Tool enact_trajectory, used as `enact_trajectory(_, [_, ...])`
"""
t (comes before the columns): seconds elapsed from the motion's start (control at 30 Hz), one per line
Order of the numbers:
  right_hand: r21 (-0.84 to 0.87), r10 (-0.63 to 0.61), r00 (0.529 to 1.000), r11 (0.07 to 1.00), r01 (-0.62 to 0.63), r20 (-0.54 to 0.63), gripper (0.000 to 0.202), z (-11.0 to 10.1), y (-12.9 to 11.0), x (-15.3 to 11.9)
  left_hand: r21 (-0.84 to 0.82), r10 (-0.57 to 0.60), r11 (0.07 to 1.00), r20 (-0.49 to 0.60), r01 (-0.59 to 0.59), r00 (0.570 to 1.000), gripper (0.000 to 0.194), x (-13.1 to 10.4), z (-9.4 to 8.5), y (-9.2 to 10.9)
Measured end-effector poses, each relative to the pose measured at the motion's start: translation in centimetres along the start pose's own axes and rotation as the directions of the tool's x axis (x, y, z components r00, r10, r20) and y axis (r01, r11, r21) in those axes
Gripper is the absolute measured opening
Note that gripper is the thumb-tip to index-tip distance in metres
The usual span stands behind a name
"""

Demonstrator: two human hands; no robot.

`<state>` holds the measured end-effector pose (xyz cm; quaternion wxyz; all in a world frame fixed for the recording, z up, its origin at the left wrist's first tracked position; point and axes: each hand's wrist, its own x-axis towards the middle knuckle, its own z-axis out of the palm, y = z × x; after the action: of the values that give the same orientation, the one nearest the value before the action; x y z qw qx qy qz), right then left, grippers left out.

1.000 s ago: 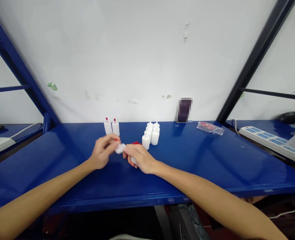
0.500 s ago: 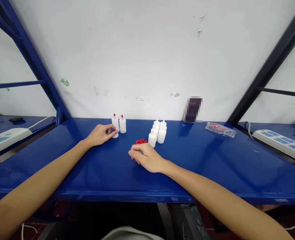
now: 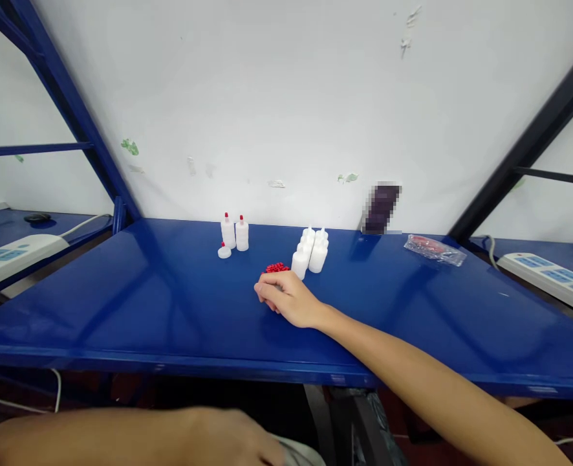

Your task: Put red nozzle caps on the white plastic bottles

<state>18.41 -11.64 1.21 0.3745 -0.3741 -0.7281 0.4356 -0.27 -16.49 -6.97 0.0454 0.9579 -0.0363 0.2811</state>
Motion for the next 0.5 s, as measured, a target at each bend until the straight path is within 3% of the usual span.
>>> enact_trajectory(0.03, [0.001,-0.002,1.0,1.0,0.002,-0.002,0.034,0.0,0.0,0.0,-0.115,0.12,0.988,0.129,-0.105,0.984,0.025,-0.7,2.9,1.0])
enact_trajectory(0.07, [-0.002,-0.003,1.0,1.0,0.003,-0.004,0.034,0.1,0.1,0.0,-0.247,0.218,0.957,0.256,-0.155,0.942,0.026,-1.4,5.6,1.2])
enact_trajectory(0.1, [-0.006,-0.003,1.0,1.0,0.003,-0.004,0.034,0.1,0.1,0.0,-0.305,0.171,0.951,0.355,-0.059,0.919,0.023,-2.2,8.0,0.9])
enact_trajectory(0.13, [-0.009,-0.003,1.0,1.0,0.003,-0.005,0.034,0.2,0.0,0.0,-0.3,0.025,0.948,0.413,0.11,0.91,0.024,-2.9,9.9,0.2])
enact_trajectory(0.2, [-0.016,0.003,1.0,1.0,-0.003,0.001,0.034,0.3,0.0,0.0,-0.334,-0.187,0.869,0.463,0.366,0.866,0.044,-4.2,12.4,-1.6])
enact_trajectory(0.3, [-0.02,0.016,1.0,1.0,-0.016,0.005,0.035,0.4,-0.2,0.1,-0.417,-0.187,0.802,0.503,0.427,0.844,0.047,-5.2,13.5,-3.0])
enact_trajectory(0.5, [-0.019,0.034,0.999,0.999,-0.034,0.001,0.035,0.3,-0.3,0.1,-0.357,-0.092,0.877,0.531,0.321,0.842,0.039,-5.8,13.1,-1.0])
